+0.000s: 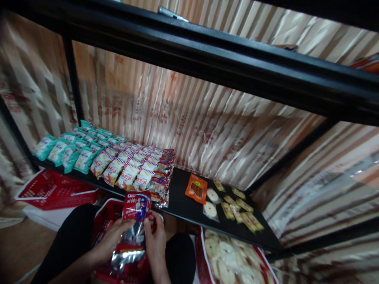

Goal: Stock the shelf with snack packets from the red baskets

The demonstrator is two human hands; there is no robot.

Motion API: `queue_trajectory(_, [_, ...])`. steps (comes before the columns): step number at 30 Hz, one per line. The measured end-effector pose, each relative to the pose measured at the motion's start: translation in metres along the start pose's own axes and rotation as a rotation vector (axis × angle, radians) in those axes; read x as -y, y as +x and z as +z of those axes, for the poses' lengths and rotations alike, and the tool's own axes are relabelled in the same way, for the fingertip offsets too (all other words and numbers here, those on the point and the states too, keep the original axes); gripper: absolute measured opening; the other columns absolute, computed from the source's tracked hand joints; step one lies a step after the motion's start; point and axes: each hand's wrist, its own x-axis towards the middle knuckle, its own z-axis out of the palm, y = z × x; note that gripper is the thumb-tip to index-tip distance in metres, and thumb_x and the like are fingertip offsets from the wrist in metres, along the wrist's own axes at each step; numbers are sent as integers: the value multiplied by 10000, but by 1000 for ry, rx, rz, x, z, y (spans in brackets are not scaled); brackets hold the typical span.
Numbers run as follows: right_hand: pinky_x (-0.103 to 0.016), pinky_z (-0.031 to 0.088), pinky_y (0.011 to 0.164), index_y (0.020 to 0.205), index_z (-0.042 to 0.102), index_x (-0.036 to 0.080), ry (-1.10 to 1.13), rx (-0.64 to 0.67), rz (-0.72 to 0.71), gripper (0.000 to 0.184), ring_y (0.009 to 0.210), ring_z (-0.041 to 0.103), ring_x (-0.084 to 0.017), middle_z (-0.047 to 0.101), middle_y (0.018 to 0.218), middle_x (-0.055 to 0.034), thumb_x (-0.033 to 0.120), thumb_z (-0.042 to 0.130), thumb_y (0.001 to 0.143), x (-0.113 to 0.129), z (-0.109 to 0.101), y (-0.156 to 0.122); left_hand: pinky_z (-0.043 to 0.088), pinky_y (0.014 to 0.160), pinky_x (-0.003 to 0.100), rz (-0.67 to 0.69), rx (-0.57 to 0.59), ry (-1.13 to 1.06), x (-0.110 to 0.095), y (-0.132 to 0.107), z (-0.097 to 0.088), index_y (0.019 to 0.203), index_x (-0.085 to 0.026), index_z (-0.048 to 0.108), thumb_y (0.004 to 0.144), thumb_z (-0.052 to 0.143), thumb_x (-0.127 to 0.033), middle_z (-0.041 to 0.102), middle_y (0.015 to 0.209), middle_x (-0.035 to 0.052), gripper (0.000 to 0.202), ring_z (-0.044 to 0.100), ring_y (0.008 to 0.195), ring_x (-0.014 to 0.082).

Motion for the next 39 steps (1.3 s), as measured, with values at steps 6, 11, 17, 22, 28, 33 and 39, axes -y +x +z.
queue_trajectory(6, [-295, 496, 665, 892, 630, 194, 418, 101, 198, 384, 679, 629, -180, 676, 768, -29, 510, 664, 677, 2, -13, 22, 460, 606, 269, -99, 160, 48, -20, 14, 23, 680, -168, 629, 537, 713, -411, 659, 644, 6, 294, 607, 626, 175])
queue_trajectory(11, [-241, 459, 573, 907, 605, 206, 412, -6, 137, 374, 602, 576, -142, 631, 692, 13, 511, 643, 694, 3, -23, 50, 495, 693, 294, -61, 195, -11, -28, 22, 41, 898, -181, 635, 582, 717, -406, 692, 831, 40, 397, 645, 794, 216])
queue_trajectory(17, [-229, 446, 542, 1086, 573, 186, 270, -113, 45, 490, 594, 558, -140, 630, 729, 2, 509, 597, 718, 7, -38, 107, 510, 657, 293, 61, 102, -83, -20, 53, 58, 1308, -202, 357, 587, 707, -325, 643, 1032, 93, 811, 648, 777, 205])
queue_trajectory(22, [-245, 455, 571, 1092, 589, 164, 137, -143, -10, 487, 636, 574, -157, 642, 735, -10, 492, 560, 732, 5, -41, 158, 510, 754, 291, 177, 8, 17, -13, 90, 78, 1266, -161, 430, 614, 647, -203, 622, 1102, 118, 689, 636, 867, 206])
queue_trajectory(28, [-271, 474, 645, 1100, 600, 165, -53, -132, -100, 461, 694, 609, -175, 681, 790, -34, 466, 505, 764, 5, -42, 212, 486, 873, 325, 247, -101, 78, -10, 123, 96, 1171, -181, 546, 640, 647, -197, 641, 1090, 102, 541, 610, 1009, 234])
queue_trajectory(33, [-277, 469, 676, 1104, 608, 169, -230, -165, -146, 426, 688, 615, -169, 689, 815, -36, 407, 499, 768, 6, -36, 240, 520, 827, 351, 192, -171, 113, -4, 140, 98, 1097, -190, 602, 661, 634, -219, 631, 1103, 111, 438, 587, 1052, 265])
queue_trajectory(39, [-268, 444, 626, 1092, 618, 161, -409, -179, -126, 398, 649, 609, -174, 672, 732, -36, 370, 471, 787, 3, -27, 251, 539, 813, 346, 202, -199, 78, -8, 149, 100, 904, -170, 671, 625, 636, -194, 501, 1306, 115, 282, 571, 1083, 294])
